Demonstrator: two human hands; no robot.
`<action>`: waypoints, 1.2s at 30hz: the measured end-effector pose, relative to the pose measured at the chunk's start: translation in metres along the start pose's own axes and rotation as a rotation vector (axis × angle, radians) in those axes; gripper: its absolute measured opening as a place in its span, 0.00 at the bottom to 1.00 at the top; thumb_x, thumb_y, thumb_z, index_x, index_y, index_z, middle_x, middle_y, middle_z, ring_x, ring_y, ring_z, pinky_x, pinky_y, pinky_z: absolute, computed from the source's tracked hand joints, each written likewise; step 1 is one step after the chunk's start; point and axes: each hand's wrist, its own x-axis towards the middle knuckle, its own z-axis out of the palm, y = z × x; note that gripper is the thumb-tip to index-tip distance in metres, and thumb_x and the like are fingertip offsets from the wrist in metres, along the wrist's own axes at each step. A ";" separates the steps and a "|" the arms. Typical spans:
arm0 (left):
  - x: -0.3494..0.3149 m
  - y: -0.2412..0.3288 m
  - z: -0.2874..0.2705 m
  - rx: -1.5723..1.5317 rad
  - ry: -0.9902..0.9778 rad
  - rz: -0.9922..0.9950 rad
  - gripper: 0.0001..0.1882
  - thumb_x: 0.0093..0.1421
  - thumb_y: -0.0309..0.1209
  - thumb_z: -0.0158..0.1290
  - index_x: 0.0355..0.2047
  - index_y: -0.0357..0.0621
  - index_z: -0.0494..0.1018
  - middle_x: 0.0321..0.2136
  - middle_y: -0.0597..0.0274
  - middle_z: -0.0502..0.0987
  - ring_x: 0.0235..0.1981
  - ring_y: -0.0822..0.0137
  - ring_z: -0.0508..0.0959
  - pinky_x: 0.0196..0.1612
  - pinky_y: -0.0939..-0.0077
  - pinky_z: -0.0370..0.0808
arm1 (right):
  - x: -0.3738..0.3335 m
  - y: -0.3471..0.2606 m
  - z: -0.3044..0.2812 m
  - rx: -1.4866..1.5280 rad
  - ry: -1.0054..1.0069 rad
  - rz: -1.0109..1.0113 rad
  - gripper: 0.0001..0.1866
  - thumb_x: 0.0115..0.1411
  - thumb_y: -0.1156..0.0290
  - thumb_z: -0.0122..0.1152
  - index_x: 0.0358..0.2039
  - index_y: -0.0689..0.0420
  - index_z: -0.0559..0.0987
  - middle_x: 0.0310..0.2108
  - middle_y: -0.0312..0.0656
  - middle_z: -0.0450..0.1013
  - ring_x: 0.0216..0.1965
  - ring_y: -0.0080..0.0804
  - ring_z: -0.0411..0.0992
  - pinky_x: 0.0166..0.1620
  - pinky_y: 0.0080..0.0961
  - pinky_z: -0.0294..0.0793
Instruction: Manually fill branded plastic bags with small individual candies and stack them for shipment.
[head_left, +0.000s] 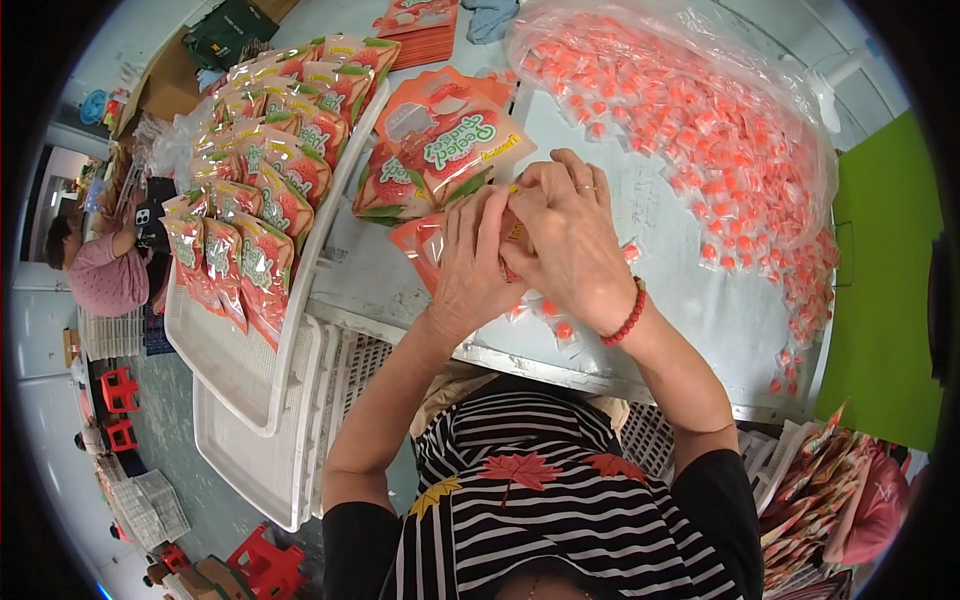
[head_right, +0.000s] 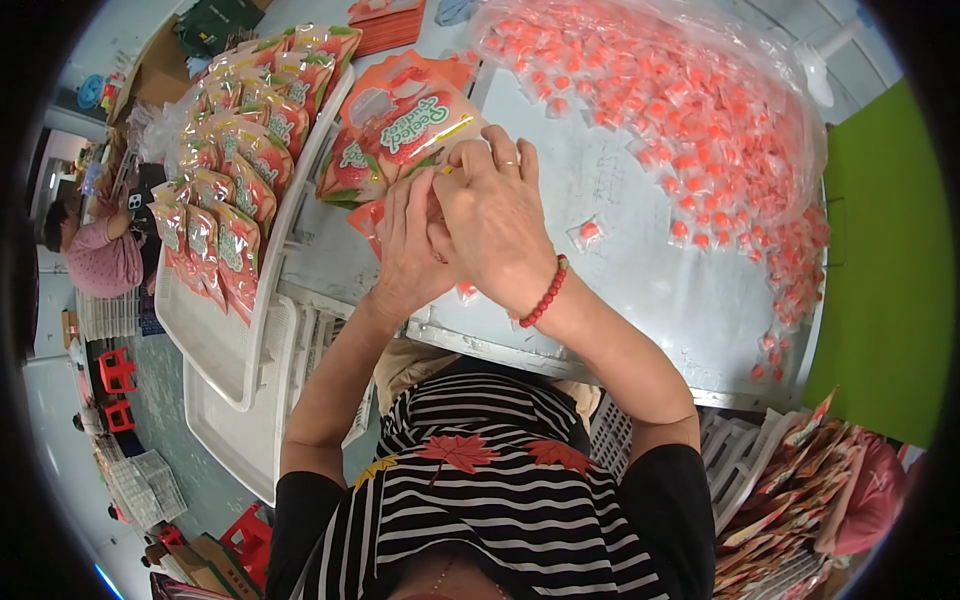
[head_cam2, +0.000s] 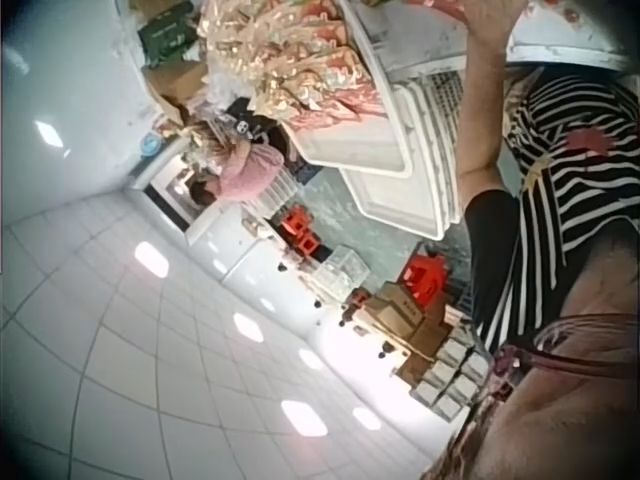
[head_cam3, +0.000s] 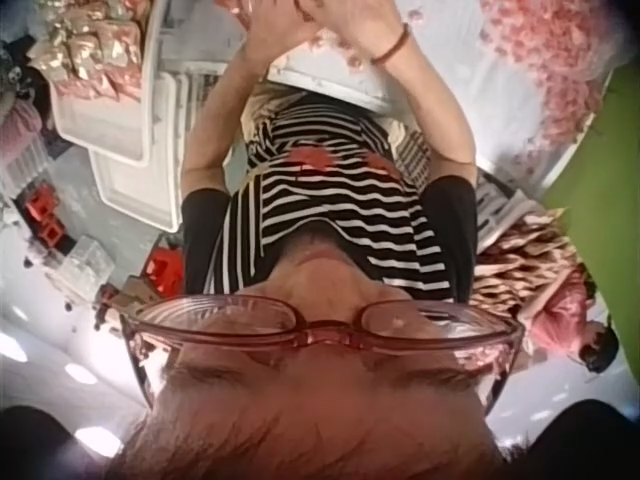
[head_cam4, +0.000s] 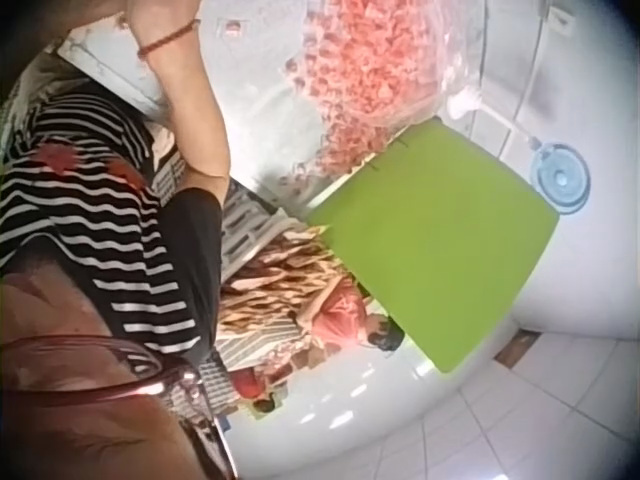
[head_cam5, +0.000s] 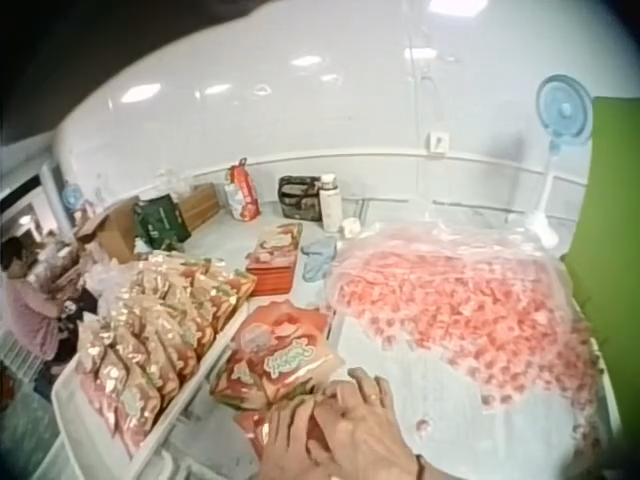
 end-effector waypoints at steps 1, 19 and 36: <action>0.000 0.001 -0.002 -0.003 -0.018 -0.006 0.47 0.42 0.34 0.66 0.59 0.34 0.53 0.52 0.42 0.62 0.51 0.43 0.64 0.54 0.51 0.62 | 0.002 0.000 0.001 -0.026 -0.016 0.033 0.13 0.44 0.72 0.65 0.33 0.59 0.79 0.38 0.45 0.67 0.48 0.48 0.64 0.58 0.51 0.54; -0.007 0.005 -0.008 -0.075 0.036 -0.091 0.57 0.33 0.33 0.72 0.60 0.34 0.50 0.53 0.44 0.62 0.53 0.44 0.64 0.55 0.51 0.63 | -0.009 0.030 -0.049 0.119 0.216 0.051 0.06 0.48 0.75 0.65 0.29 0.55 0.79 0.31 0.38 0.71 0.44 0.38 0.67 0.53 0.37 0.58; 0.025 0.032 -0.010 -0.103 0.169 0.022 0.58 0.33 0.38 0.73 0.60 0.37 0.50 0.54 0.47 0.59 0.57 0.46 0.60 0.58 0.51 0.58 | -0.053 0.057 0.006 0.802 0.335 0.612 0.08 0.63 0.70 0.55 0.38 0.60 0.77 0.36 0.36 0.72 0.36 0.21 0.68 0.42 0.21 0.67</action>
